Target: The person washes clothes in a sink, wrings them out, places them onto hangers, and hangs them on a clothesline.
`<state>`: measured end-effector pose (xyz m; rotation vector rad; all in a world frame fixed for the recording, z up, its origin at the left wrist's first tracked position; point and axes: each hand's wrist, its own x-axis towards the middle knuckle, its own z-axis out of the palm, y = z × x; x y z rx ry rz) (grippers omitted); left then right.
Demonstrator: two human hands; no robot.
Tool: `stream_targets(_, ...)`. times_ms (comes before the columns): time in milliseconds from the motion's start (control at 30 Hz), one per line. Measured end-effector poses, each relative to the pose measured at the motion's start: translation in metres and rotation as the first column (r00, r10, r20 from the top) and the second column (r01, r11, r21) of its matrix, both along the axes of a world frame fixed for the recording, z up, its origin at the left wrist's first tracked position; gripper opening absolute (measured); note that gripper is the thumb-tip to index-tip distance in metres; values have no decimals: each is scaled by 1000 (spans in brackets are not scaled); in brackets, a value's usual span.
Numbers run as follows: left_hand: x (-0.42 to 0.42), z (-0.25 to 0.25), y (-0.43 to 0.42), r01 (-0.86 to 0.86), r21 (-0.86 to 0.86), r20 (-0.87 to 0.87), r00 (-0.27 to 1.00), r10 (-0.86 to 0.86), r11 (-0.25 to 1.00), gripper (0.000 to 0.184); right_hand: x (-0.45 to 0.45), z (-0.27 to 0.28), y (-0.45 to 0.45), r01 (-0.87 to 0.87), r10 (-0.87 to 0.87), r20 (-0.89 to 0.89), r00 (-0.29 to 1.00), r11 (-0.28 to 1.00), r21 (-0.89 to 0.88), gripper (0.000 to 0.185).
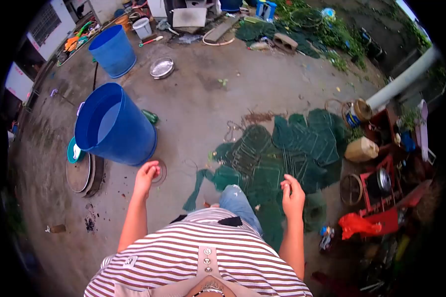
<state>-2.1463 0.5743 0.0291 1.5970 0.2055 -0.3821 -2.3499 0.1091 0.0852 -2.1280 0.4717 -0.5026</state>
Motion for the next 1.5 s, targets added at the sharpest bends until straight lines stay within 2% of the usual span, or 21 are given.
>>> stream_targets(100, 22, -14, 0, -71, 19, -36, 997, 72, 997, 25, 48, -18, -13, -89, 83, -128, 988, 995, -42, 23)
stream_targets(133, 32, -17, -1, -83, 44, -47, 995, 85, 996, 25, 68, -23, -18, -101, 95, -119, 988, 994, -42, 23)
stream_targets(300, 102, -31, 3, -185, 96, -76, 978, 193, 978, 25, 182, -54, -56, -81, 98, -260, 960, 994, 79, 22)
stream_targets(367, 142, -34, 2, -227, 122, -72, 969, 237, 966, 24, 244, -62, -73, -126, 134, -232, 964, 991, 51, 21)
stream_targets(433, 175, -30, 1, -256, 239, -133, 947, 292, 937, 24, 299, -57, -87, -169, 172, -235, 957, 985, 34, 21)
stream_targets(467, 198, -33, 0, -243, 220, -121, 954, 274, 945, 23, 334, -45, -89, -190, 190, -218, 957, 982, 19, 21)
stream_targets(567, 278, 1, -37, -171, 234, -78, 978, 193, 957, 26, 434, -21, -94, -227, 225, -175, 959, 974, 6, 21)
stream_targets(667, 345, 21, -73, -147, 219, -5, 988, 151, 965, 26, 514, -24, -101, -317, 312, -169, 935, 948, -7, 20)
stream_targets(767, 396, 13, -86, -147, 189, 4, 989, 149, 971, 25, 595, -14, -99, -426, 409, -196, 891, 903, -55, 20)
stream_targets(833, 424, -2, -82, -196, 172, -37, 978, 205, 965, 25, 640, -14, -99, -505, 467, -231, 854, 850, -150, 21)
stream_targets(900, 459, -31, -67, -217, 132, -76, 971, 228, 967, 25, 676, -16, -102, -489, 456, -217, 863, 863, -128, 20)
stream_targets(967, 514, -44, -62, -328, 163, -129, 928, 350, 931, 23, 718, -14, -109, -467, 441, -189, 878, 875, -127, 20)
stream_targets(1033, 571, -49, -64, -344, 148, -130, 923, 363, 927, 23, 735, -22, -119, -377, 333, -297, 895, 921, -103, 20)
stream_targets(1100, 645, -41, -75, -303, 99, -18, 952, 307, 948, 24, 761, -24, -130, -381, 316, -333, 888, 912, -153, 19)
stream_targets(1233, 785, -20, -113, -172, 94, 88, 982, 164, 981, 25, 829, -16, -144, -357, 272, -381, 884, 919, -170, 19)
stream_targets(1300, 843, -3, -138, -124, 97, 93, 989, 115, 987, 25, 860, -11, -148, -243, 211, -298, 931, 967, -75, 20)
stream_targets(1433, 940, 1, -189, -22, 77, 133, 991, 12, 997, 25, 914, -35, -181, -172, 153, -287, 946, 984, -43, 18)
stream_targets(1500, 976, -10, -206, -24, 54, 153, 988, 16, 998, 25, 942, -52, -206, -136, 112, -321, 940, 989, -53, 17)
